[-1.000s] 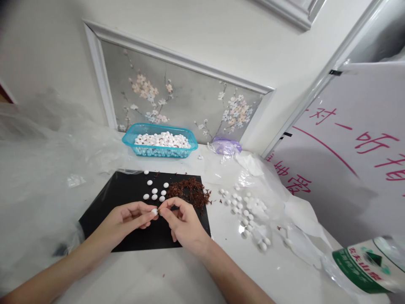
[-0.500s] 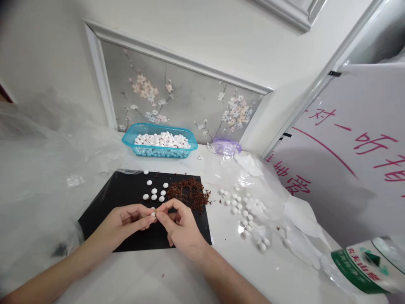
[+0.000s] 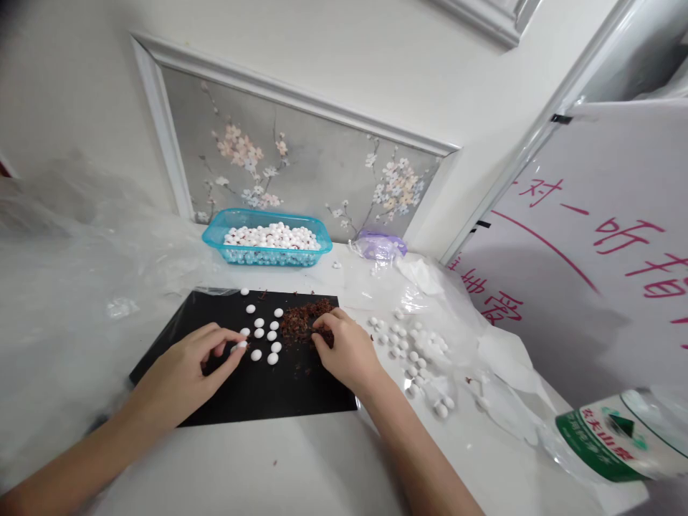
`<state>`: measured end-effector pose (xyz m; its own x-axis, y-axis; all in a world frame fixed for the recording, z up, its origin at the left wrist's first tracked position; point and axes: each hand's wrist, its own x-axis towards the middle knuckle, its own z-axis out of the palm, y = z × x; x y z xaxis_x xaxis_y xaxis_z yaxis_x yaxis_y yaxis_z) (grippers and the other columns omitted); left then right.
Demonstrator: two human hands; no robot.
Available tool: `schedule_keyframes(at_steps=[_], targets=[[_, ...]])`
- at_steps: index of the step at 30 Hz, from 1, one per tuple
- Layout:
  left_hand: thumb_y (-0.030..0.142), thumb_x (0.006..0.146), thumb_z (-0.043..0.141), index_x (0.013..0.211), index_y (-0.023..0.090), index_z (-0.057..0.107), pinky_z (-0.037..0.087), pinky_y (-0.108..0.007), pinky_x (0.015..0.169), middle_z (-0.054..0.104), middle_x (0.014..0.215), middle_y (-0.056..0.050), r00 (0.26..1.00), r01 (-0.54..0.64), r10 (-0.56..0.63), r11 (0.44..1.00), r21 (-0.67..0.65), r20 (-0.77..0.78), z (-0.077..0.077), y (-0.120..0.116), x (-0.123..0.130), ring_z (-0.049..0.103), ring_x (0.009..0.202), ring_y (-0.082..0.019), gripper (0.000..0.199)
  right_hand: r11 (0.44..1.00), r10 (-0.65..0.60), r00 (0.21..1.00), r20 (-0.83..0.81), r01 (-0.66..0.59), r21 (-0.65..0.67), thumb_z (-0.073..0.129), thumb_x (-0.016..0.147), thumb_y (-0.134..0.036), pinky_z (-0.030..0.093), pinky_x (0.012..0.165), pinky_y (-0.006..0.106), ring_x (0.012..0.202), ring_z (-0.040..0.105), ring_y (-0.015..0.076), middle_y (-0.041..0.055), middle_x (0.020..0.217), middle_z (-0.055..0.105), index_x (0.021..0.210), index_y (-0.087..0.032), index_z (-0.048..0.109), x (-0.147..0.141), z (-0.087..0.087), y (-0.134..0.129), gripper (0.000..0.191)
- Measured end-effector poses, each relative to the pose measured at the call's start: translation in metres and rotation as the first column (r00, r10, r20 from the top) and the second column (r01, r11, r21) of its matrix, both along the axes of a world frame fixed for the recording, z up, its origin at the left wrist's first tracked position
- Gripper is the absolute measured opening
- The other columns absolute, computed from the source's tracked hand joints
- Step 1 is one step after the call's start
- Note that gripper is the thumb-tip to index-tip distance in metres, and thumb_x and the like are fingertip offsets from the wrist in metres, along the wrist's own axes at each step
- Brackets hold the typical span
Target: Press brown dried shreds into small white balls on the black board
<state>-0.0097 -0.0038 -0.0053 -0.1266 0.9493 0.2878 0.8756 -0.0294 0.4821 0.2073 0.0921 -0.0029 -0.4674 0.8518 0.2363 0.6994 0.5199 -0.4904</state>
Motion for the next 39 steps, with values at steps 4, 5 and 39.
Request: schedule_keyframes(at_steps=[4, 5, 39], targets=[[0.037, 0.083, 0.042, 0.084, 0.023, 0.06, 0.036, -0.024, 0.054, 0.055, 0.076, 0.0, 0.99, -0.049, 0.054, 0.998, 0.043, -0.131, -0.001, -0.002, 0.002, 0.054, 0.069, -0.015, 0.023, 0.999, 0.034, 0.998, 0.049, -0.036, 0.04, 0.051, 0.079, -0.019, 0.042, 0.061, 0.024, 0.068, 0.056, 0.0114, 0.002, 0.091, 0.059, 0.087, -0.021, 0.063, -0.003, -0.004, -0.004, 0.014], [0.037, 0.083, 0.042, 0.084, 0.024, 0.06, 0.036, -0.024, 0.054, 0.056, 0.076, 0.0, 0.987, -0.052, 0.06, 0.997, 0.056, -0.15, -0.001, -0.003, 0.003, 0.054, 0.071, -0.016, 0.022, 0.998, 0.038, 0.998, 0.05, -0.041, 0.048, 0.05, 0.08, -0.018, 0.042, 0.062, 0.024, 0.069, 0.057, 0.0115, 0.0021, 0.091, 0.059, 0.086, -0.021, 0.063, -0.004, -0.004, -0.004, 0.014], [0.035, 0.084, 0.047, 0.088, 0.023, 0.065, 0.04, -0.04, 0.087, 0.061, 0.102, -0.005, 0.977, 0.203, -0.196, 0.975, 0.088, -0.086, -0.011, 0.0, 0.002, 0.052, 0.1, -0.023, 0.022, 0.995, 0.076, 0.994, -0.082, -0.071, 0.063, 0.04, 0.089, -0.022, 0.042, 0.067, 0.025, 0.072, 0.056, 0.0133, 0.0027, 0.087, 0.057, 0.082, -0.019, 0.055, -0.013, -0.012, -0.009, 0.017]])
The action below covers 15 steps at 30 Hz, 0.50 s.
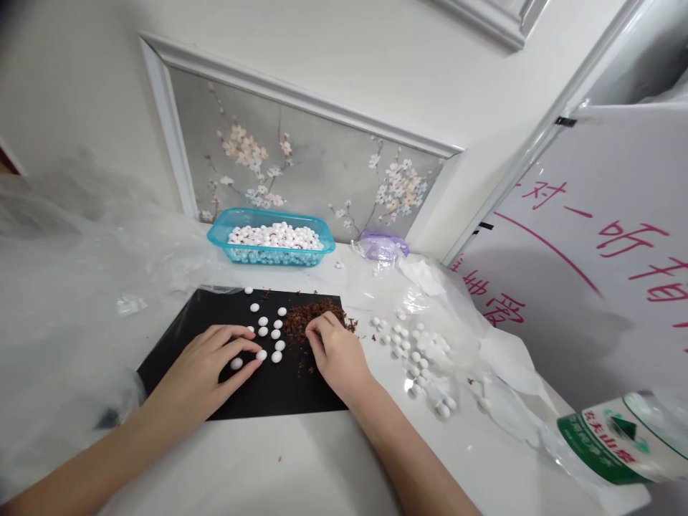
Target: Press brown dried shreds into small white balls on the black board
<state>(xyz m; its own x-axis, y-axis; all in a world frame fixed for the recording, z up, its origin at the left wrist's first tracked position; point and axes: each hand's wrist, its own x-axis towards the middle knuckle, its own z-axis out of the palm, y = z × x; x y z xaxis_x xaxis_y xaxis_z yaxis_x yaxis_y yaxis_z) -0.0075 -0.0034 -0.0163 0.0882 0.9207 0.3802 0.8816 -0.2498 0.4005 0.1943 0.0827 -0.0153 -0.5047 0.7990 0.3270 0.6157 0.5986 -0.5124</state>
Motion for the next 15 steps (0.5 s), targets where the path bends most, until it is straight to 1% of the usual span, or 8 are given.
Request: schedule_keyframes(at_steps=[3, 5, 6, 8, 10, 11, 13, 15], targets=[[0.036, 0.083, 0.049, 0.087, 0.024, 0.064, 0.041, -0.037, 0.087, 0.063, 0.099, -0.004, 0.985, 0.024, -0.017, 0.999, -0.039, 0.171, 0.005, -0.003, 0.005, 0.054, 0.097, -0.021, 0.021, 0.994, 0.009, 0.992, -0.13, -0.023, -0.105, 0.04, 0.09, -0.028, 0.04, 0.059, 0.024, 0.061, 0.052, 0.0116, 0.0011, 0.08, 0.058, 0.086, -0.02, 0.053, -0.003, 0.002, -0.005, 0.016], [0.038, 0.081, 0.052, 0.088, 0.024, 0.064, 0.043, -0.034, 0.084, 0.064, 0.097, -0.004, 0.929, 0.033, 0.012, 0.993, -0.116, 0.369, 0.008, -0.005, 0.01, 0.056, 0.092, -0.02, 0.021, 0.984, 0.011, 0.973, -0.232, -0.051, -0.168, 0.042, 0.09, -0.031, 0.039, 0.054, 0.023, 0.054, 0.048, 0.0097, -0.0004, 0.075, 0.058, 0.087, -0.02, 0.054, -0.006, 0.003, -0.011, 0.017], [0.039, 0.079, 0.054, 0.089, 0.023, 0.065, 0.044, -0.032, 0.081, 0.065, 0.096, -0.004, 0.876, 0.05, 0.038, 0.984, -0.169, 0.48, 0.009, -0.005, 0.013, 0.058, 0.09, -0.019, 0.022, 0.983, 0.014, 0.961, -0.276, -0.064, -0.174, 0.043, 0.089, -0.032, 0.039, 0.053, 0.023, 0.053, 0.047, 0.0092, -0.0004, 0.075, 0.059, 0.086, -0.02, 0.055, -0.008, 0.003, -0.015, 0.017], [0.041, 0.075, 0.059, 0.089, 0.021, 0.066, 0.046, -0.029, 0.076, 0.067, 0.092, -0.004, 0.73, 0.121, 0.094, 0.957, -0.264, 0.676, 0.011, -0.006, 0.019, 0.059, 0.084, -0.018, 0.025, 0.987, 0.032, 0.94, -0.339, -0.083, -0.139, 0.046, 0.088, -0.032, 0.04, 0.054, 0.023, 0.056, 0.049, 0.0094, 0.0006, 0.079, 0.061, 0.085, -0.02, 0.056, -0.012, 0.003, -0.024, 0.016], [0.043, 0.071, 0.063, 0.085, 0.019, 0.067, 0.047, -0.027, 0.068, 0.066, 0.083, -0.003, 0.583, 0.213, 0.154, 0.919, -0.333, 0.798, 0.013, -0.006, 0.024, 0.059, 0.076, -0.017, 0.028, 0.99, 0.06, 0.925, -0.375, -0.103, -0.096, 0.047, 0.088, -0.031, 0.04, 0.054, 0.022, 0.06, 0.051, 0.01, 0.0019, 0.082, 0.061, 0.086, -0.02, 0.056, -0.014, 0.002, -0.033, 0.014], [0.043, 0.07, 0.064, 0.083, 0.018, 0.067, 0.047, -0.026, 0.065, 0.065, 0.078, -0.002, 0.525, 0.247, 0.187, 0.9, -0.358, 0.831, 0.014, -0.006, 0.026, 0.058, 0.071, -0.015, 0.029, 0.99, 0.073, 0.921, -0.383, -0.112, -0.081, 0.047, 0.088, -0.03, 0.04, 0.054, 0.022, 0.061, 0.051, 0.01, 0.0021, 0.082, 0.06, 0.087, -0.02, 0.056, -0.015, 0.002, -0.036, 0.014], [0.044, 0.068, 0.066, 0.08, 0.017, 0.067, 0.046, -0.024, 0.06, 0.062, 0.068, 0.0, 0.448, 0.292, 0.242, 0.87, -0.396, 0.861, 0.016, -0.005, 0.029, 0.056, 0.064, -0.013, 0.029, 0.988, 0.103, 0.919, -0.381, -0.138, -0.064, 0.046, 0.088, -0.028, 0.04, 0.055, 0.022, 0.061, 0.051, 0.0094, 0.0015, 0.079, 0.059, 0.087, -0.02, 0.056, -0.016, 0.002, -0.04, 0.012], [0.044, 0.068, 0.067, 0.078, 0.017, 0.067, 0.045, -0.022, 0.061, 0.061, 0.064, 0.002, 0.41, 0.31, 0.281, 0.852, -0.422, 0.868, 0.017, -0.005, 0.029, 0.055, 0.062, -0.011, 0.028, 0.985, 0.136, 0.919, -0.369, -0.166, -0.051, 0.045, 0.089, -0.025, 0.04, 0.056, 0.021, 0.062, 0.05, 0.0089, 0.0011, 0.079, 0.058, 0.086, -0.02, 0.055, -0.016, 0.002, -0.042, 0.011]])
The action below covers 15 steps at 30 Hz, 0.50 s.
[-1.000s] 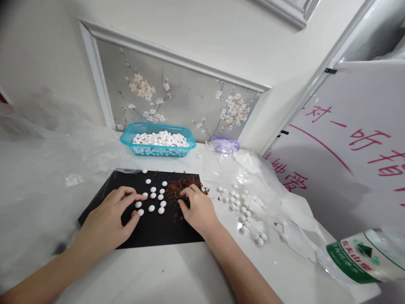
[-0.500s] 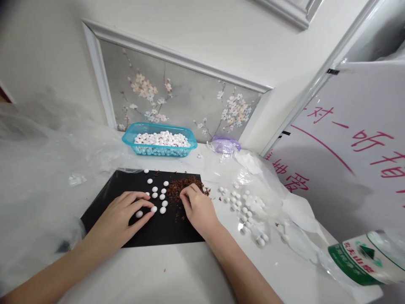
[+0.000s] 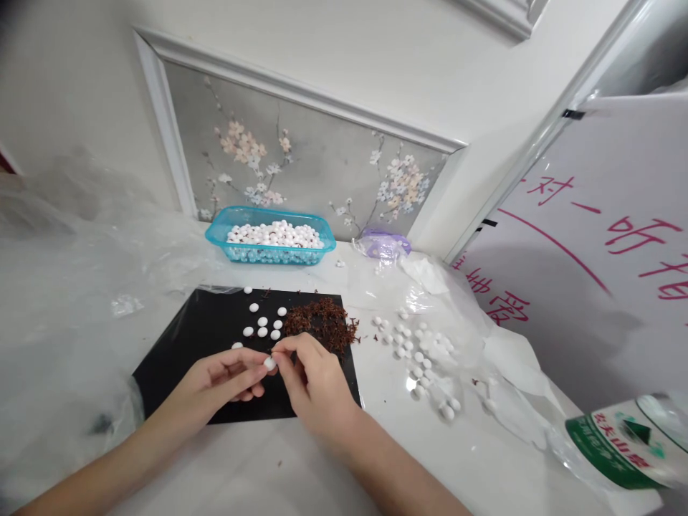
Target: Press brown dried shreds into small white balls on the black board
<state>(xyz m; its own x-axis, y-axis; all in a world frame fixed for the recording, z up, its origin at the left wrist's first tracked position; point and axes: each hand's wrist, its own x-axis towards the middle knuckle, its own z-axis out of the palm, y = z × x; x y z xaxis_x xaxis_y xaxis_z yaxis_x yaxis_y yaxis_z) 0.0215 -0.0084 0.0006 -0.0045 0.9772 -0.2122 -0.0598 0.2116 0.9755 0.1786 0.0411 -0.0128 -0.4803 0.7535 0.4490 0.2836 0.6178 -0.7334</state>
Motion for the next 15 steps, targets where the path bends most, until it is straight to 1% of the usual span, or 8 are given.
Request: schedule_keyframes(at_steps=[2, 8, 11, 15], targets=[[0.043, 0.068, 0.068, 0.078, 0.018, 0.068, 0.044, -0.021, 0.062, 0.061, 0.063, 0.002, 1.0, -0.004, 0.004, 1.0, -0.023, 0.017, -0.0005, 0.0002, -0.0012, 0.054, 0.063, -0.01, 0.027, 1.0, 0.019, 1.0, 0.007, -0.019, 0.011, 0.044, 0.09, -0.024, 0.04, 0.057, 0.021, 0.063, 0.05, 0.0088, 0.001, 0.079, 0.057, 0.086, -0.02, 0.054, 0.0, 0.0006, 0.0004, 0.011], [0.041, 0.068, 0.07, 0.081, 0.019, 0.069, 0.043, -0.019, 0.065, 0.064, 0.071, 0.001, 0.997, -0.019, 0.023, 0.998, -0.062, 0.069, -0.004, -0.0003, -0.0058, 0.055, 0.069, -0.01, 0.026, 0.998, 0.03, 1.0, 0.003, -0.03, 0.051, 0.045, 0.09, -0.022, 0.043, 0.058, 0.021, 0.066, 0.053, 0.0096, 0.0015, 0.081, 0.059, 0.088, -0.021, 0.054, -0.0003, -0.0009, 0.0001, 0.009], [0.04, 0.068, 0.07, 0.079, 0.019, 0.069, 0.042, -0.018, 0.063, 0.064, 0.07, 0.001, 0.995, -0.018, 0.025, 0.996, -0.082, 0.093, -0.0042, -0.0004, -0.0068, 0.055, 0.067, -0.009, 0.025, 0.997, 0.037, 0.999, -0.004, -0.036, 0.066, 0.048, 0.088, -0.022, 0.043, 0.053, 0.021, 0.057, 0.051, 0.0074, 0.0013, 0.085, 0.06, 0.094, -0.022, 0.054, 0.0006, -0.0023, -0.0012, 0.008], [0.041, 0.067, 0.071, 0.074, 0.018, 0.068, 0.042, -0.018, 0.062, 0.063, 0.066, 0.001, 0.992, -0.009, 0.018, 0.997, -0.078, 0.121, -0.0041, -0.0002, -0.0077, 0.053, 0.064, -0.008, 0.025, 0.992, 0.08, 0.997, 0.011, -0.08, 0.102, 0.054, 0.085, -0.023, 0.044, 0.05, 0.02, 0.051, 0.049, 0.0053, 0.0025, 0.091, 0.061, 0.099, -0.022, 0.051, 0.0032, -0.0028, -0.001, 0.015]])
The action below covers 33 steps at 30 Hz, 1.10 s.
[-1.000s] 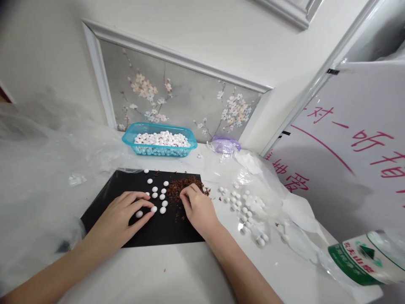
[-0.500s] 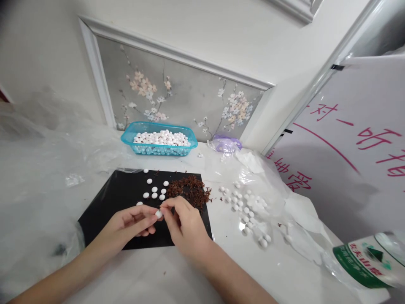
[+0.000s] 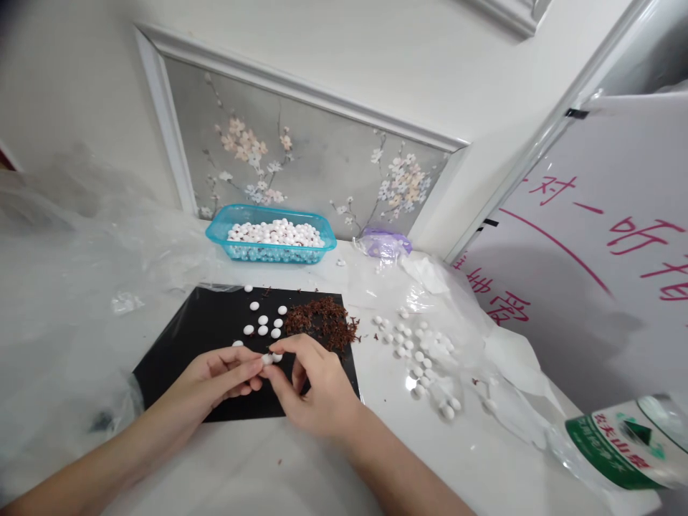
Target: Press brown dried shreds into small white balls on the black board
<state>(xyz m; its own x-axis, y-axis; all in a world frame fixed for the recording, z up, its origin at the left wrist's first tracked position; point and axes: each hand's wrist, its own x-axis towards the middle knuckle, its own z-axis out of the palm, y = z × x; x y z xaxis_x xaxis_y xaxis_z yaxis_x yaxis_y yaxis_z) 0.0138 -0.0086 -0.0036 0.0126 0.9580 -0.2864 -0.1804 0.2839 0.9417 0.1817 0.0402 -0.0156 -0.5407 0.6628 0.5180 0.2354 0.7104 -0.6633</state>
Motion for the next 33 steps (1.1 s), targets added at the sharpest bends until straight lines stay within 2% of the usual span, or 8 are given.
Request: schedule_keyframes(at_steps=[6, 16, 24, 27, 29, 30, 31, 33], targets=[[0.042, 0.071, 0.067, 0.076, 0.017, 0.069, 0.041, -0.017, 0.063, 0.063, 0.071, 0.0, 1.0, 0.018, -0.018, 1.0, 0.01, -0.02, -0.001, 0.001, -0.001, 0.052, 0.066, -0.008, 0.026, 0.995, 0.038, 0.999, -0.025, -0.035, 0.097, 0.054, 0.084, -0.02, 0.045, 0.048, 0.018, 0.048, 0.047, 0.0035, 0.003, 0.093, 0.06, 0.102, -0.022, 0.05, 0.0, -0.003, 0.004, 0.019], [0.041, 0.07, 0.068, 0.077, 0.017, 0.069, 0.041, -0.017, 0.064, 0.062, 0.071, 0.001, 1.0, -0.003, 0.003, 1.0, 0.017, -0.022, 0.0, 0.001, 0.0, 0.052, 0.067, -0.008, 0.025, 0.998, 0.067, 0.997, -0.043, -0.068, -0.011, 0.052, 0.085, -0.018, 0.044, 0.049, 0.016, 0.052, 0.047, 0.0031, 0.0013, 0.091, 0.058, 0.099, -0.021, 0.052, -0.003, -0.003, 0.001, 0.015], [0.043, 0.072, 0.066, 0.079, 0.017, 0.068, 0.043, -0.019, 0.066, 0.062, 0.072, 0.0, 0.998, 0.001, 0.002, 0.999, 0.045, -0.07, -0.005, 0.002, -0.001, 0.053, 0.07, -0.01, 0.027, 0.993, 0.089, 0.995, 0.034, -0.086, -0.08, 0.048, 0.088, -0.022, 0.043, 0.053, 0.018, 0.056, 0.047, 0.0044, 0.0017, 0.092, 0.056, 0.096, -0.021, 0.053, -0.004, 0.0, 0.001, 0.01], [0.044, 0.073, 0.063, 0.077, 0.018, 0.065, 0.044, -0.021, 0.066, 0.062, 0.072, 0.0, 0.984, 0.02, 0.001, 0.993, 0.117, -0.176, -0.003, 0.003, -0.003, 0.056, 0.07, -0.011, 0.027, 0.997, 0.038, 0.999, 0.021, -0.036, -0.067, 0.053, 0.084, -0.026, 0.042, 0.051, 0.019, 0.054, 0.046, 0.0046, 0.0016, 0.096, 0.054, 0.107, -0.023, 0.049, -0.001, 0.001, 0.006, 0.024], [0.045, 0.076, 0.059, 0.078, 0.019, 0.064, 0.045, -0.023, 0.067, 0.063, 0.075, 0.0, 0.931, 0.04, 0.043, 0.975, 0.22, -0.362, 0.002, 0.002, -0.006, 0.058, 0.073, -0.013, 0.026, 0.995, -0.08, 0.997, -0.008, 0.08, -0.063, 0.056, 0.081, -0.028, 0.041, 0.048, 0.02, 0.052, 0.044, 0.0051, 0.001, 0.093, 0.053, 0.113, -0.023, 0.045, 0.004, 0.004, 0.015, 0.035], [0.044, 0.078, 0.057, 0.081, 0.02, 0.064, 0.045, -0.024, 0.068, 0.064, 0.079, 0.0, 0.872, 0.057, 0.092, 0.956, 0.286, -0.481, 0.005, 0.001, -0.008, 0.059, 0.076, -0.014, 0.025, 0.986, -0.16, 0.987, -0.005, 0.16, -0.057, 0.056, 0.081, -0.029, 0.04, 0.048, 0.02, 0.051, 0.043, 0.0052, 0.0005, 0.091, 0.052, 0.112, -0.022, 0.045, 0.007, 0.007, 0.021, 0.033], [0.043, 0.08, 0.055, 0.084, 0.021, 0.064, 0.045, -0.024, 0.069, 0.065, 0.082, 0.0, 0.787, 0.083, 0.162, 0.929, 0.361, -0.596, 0.007, -0.001, -0.01, 0.059, 0.078, -0.015, 0.024, 0.969, -0.241, 0.97, 0.029, 0.242, -0.041, 0.054, 0.082, -0.03, 0.04, 0.048, 0.021, 0.05, 0.043, 0.0052, 0.0, 0.088, 0.052, 0.106, -0.021, 0.049, 0.011, 0.009, 0.027, 0.026], [0.04, 0.082, 0.052, 0.087, 0.023, 0.063, 0.044, -0.026, 0.073, 0.065, 0.088, 0.001, 0.565, 0.169, 0.329, 0.851, 0.497, -0.756, 0.009, -0.003, -0.014, 0.058, 0.085, -0.016, 0.021, 0.933, -0.355, 0.921, 0.159, 0.359, 0.006, 0.051, 0.082, -0.028, 0.04, 0.05, 0.023, 0.047, 0.041, 0.005, -0.0001, 0.085, 0.052, 0.094, -0.02, 0.054, 0.017, 0.013, 0.039, 0.015]])
